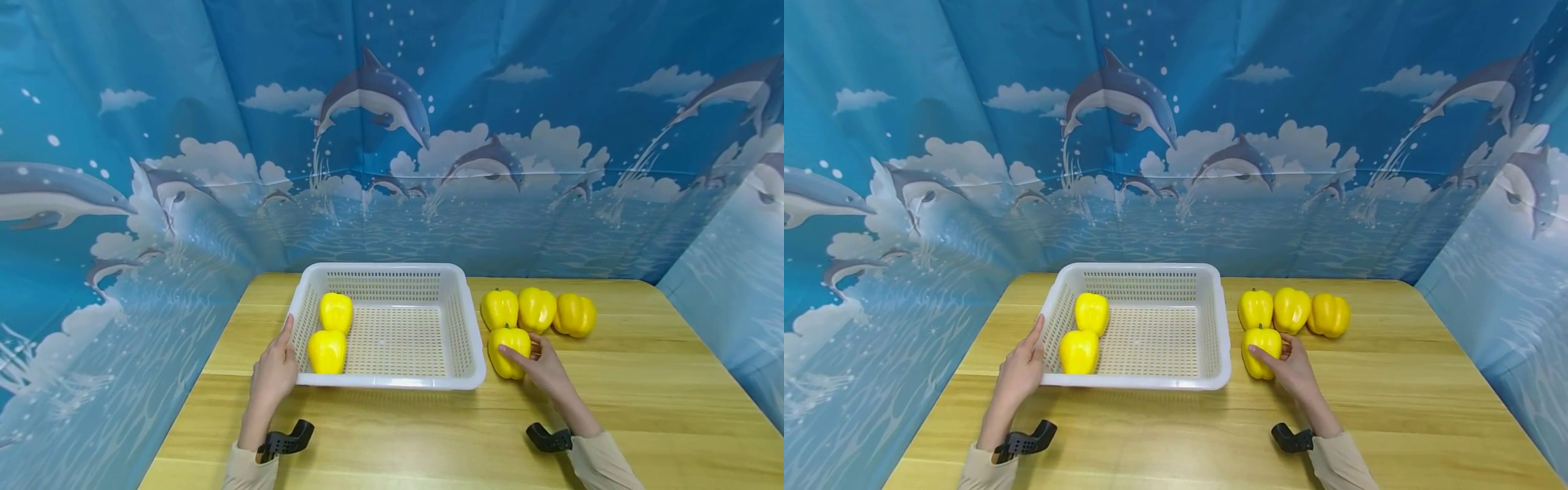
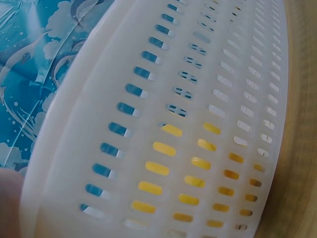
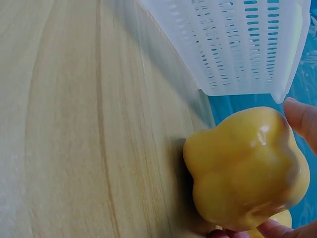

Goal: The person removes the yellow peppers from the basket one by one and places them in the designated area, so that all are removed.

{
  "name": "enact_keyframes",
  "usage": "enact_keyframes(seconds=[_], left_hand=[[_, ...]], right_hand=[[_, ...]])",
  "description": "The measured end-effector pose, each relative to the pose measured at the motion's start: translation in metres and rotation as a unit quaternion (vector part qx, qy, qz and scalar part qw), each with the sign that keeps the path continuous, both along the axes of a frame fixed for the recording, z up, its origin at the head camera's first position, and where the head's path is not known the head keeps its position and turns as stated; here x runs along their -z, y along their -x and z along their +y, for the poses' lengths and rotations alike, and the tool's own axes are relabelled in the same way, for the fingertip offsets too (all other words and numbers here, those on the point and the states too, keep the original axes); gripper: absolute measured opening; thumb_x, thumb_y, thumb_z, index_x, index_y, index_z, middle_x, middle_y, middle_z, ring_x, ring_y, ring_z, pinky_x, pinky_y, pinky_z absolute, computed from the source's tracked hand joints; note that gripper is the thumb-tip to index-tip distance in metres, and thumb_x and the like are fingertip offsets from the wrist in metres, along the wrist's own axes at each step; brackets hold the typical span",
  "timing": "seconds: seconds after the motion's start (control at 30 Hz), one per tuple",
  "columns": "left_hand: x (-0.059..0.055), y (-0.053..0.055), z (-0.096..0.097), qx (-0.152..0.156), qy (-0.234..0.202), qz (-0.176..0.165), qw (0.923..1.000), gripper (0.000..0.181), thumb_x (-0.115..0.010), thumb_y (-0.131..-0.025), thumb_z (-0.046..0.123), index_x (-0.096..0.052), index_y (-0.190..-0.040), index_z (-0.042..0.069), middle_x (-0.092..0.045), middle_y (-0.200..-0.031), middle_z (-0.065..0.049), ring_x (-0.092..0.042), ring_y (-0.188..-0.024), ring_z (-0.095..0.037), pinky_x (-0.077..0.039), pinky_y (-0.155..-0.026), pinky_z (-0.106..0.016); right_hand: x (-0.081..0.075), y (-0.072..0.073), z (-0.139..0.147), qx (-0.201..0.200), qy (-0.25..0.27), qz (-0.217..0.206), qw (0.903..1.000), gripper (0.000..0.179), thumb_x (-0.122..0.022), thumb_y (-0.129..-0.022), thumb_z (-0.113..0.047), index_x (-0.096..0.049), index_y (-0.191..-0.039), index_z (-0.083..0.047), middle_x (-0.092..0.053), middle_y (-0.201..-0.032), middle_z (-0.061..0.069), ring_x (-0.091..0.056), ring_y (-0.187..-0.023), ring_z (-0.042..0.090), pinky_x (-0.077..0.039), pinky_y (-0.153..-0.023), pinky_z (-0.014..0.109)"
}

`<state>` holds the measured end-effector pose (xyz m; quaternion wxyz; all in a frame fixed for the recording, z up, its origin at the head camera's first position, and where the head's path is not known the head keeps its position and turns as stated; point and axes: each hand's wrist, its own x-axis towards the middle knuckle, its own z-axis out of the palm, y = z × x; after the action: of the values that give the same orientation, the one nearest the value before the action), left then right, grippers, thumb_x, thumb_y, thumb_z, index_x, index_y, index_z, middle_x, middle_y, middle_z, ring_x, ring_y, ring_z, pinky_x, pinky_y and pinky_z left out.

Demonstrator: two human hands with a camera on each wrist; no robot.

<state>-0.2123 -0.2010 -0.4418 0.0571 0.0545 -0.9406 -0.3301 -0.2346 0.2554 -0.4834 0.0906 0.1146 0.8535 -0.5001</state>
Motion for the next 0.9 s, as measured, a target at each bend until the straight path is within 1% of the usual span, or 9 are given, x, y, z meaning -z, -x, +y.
enact_keyframes(seconds=[0.03,0.17,0.3,0.37,0.47,0.57,0.67,0.77,0.9], left_hand=[[0.0,0.0,0.0,0.0,0.0,-0.001,1.0,0.054,-0.036,-0.1,0.01,-0.022,-0.152,0.014,-0.047,-0.134,-0.026,-0.055,-0.077,-0.031,-0.036,-0.051,-0.033],[0.001,0.0,0.0,0.0,0.0,-0.003,1.0,0.054,-0.036,-0.1,0.01,-0.022,-0.152,0.015,-0.046,-0.134,-0.026,-0.056,-0.077,-0.03,-0.037,-0.051,-0.032],[0.002,0.0,0.0,-0.001,-0.002,-0.002,1.0,0.054,-0.037,-0.1,0.009,-0.023,-0.152,0.014,-0.047,-0.133,-0.027,-0.057,-0.078,-0.03,-0.037,-0.051,-0.032],[0.003,0.0,0.0,-0.001,-0.003,-0.002,1.0,0.054,-0.037,-0.1,0.009,-0.023,-0.152,0.014,-0.047,-0.133,-0.027,-0.057,-0.077,-0.029,-0.037,-0.05,-0.032],[0.002,0.0,0.0,-0.001,-0.006,-0.006,1.0,0.054,-0.036,-0.1,0.009,-0.022,-0.152,0.015,-0.048,-0.132,-0.027,-0.053,-0.068,-0.026,-0.036,-0.05,-0.032],[0.001,0.0,0.0,-0.001,-0.009,-0.008,0.9999,0.054,-0.036,-0.1,0.01,-0.022,-0.152,0.015,-0.046,-0.134,-0.026,-0.051,-0.068,-0.026,-0.034,-0.049,-0.032],[0.0,0.0,0.0,0.0,-0.008,-0.004,1.0,0.054,-0.036,-0.1,0.009,-0.022,-0.152,0.015,-0.044,-0.137,-0.026,-0.055,-0.078,-0.03,-0.036,-0.05,-0.032],[0.001,0.0,0.0,0.0,-0.005,0.001,1.0,0.054,-0.036,-0.1,0.009,-0.023,-0.152,0.014,-0.045,-0.136,-0.026,-0.057,-0.084,-0.033,-0.037,-0.051,-0.032],[0.002,0.001,-0.001,0.001,-0.004,0.004,1.0,0.054,-0.036,-0.1,0.009,-0.023,-0.152,0.014,-0.047,-0.134,-0.026,-0.056,-0.079,-0.031,-0.036,-0.05,-0.032]], right_hand=[[0.0,0.0,0.0,0.0,-0.001,0.002,1.0,0.107,-0.063,-0.084,-0.056,-0.006,-0.146,0.01,-0.025,-0.138,0.032,-0.032,-0.117,0.04,-0.034,-0.092,0.05],[0.0,-0.001,-0.001,0.009,0.002,0.017,0.9998,0.105,-0.064,-0.085,-0.053,-0.006,-0.146,0.009,-0.024,-0.139,0.032,-0.031,-0.117,0.04,-0.034,-0.092,0.049],[-0.003,-0.004,-0.002,0.02,0.01,0.034,0.9992,0.103,-0.063,-0.086,-0.051,-0.005,-0.147,0.008,-0.02,-0.141,0.034,-0.027,-0.124,0.044,-0.03,-0.098,0.054],[-0.006,-0.006,-0.003,0.035,0.012,0.051,0.998,0.101,-0.063,-0.087,-0.051,-0.006,-0.148,0.006,-0.019,-0.142,0.033,-0.025,-0.127,0.045,-0.028,-0.1,0.055],[-0.013,-0.009,-0.006,0.065,0.02,0.094,0.9932,0.094,-0.063,-0.088,-0.047,-0.013,-0.147,0.006,-0.022,-0.143,0.031,-0.024,-0.128,0.044,-0.026,-0.1,0.055],[-0.021,-0.011,-0.011,0.1,0.031,0.144,0.9841,0.083,-0.063,-0.09,-0.043,-0.022,-0.146,0.004,-0.028,-0.142,0.027,-0.026,-0.127,0.041,-0.027,-0.098,0.053],[-0.03,-0.012,-0.016,0.117,0.035,0.169,0.9779,0.074,-0.06,-0.092,-0.041,-0.029,-0.144,0.002,-0.031,-0.142,0.022,-0.028,-0.127,0.038,-0.028,-0.096,0.049],[-0.039,-0.013,-0.023,0.12,0.035,0.184,0.975,0.067,-0.058,-0.093,-0.04,-0.034,-0.142,-0.001,-0.035,-0.141,0.017,-0.031,-0.127,0.033,-0.029,-0.092,0.043],[-0.05,-0.016,-0.033,0.109,0.049,0.204,0.9717,0.059,-0.058,-0.094,-0.036,-0.039,-0.139,-0.002,-0.042,-0.137,0.014,-0.036,-0.124,0.028,-0.031,-0.089,0.033]])
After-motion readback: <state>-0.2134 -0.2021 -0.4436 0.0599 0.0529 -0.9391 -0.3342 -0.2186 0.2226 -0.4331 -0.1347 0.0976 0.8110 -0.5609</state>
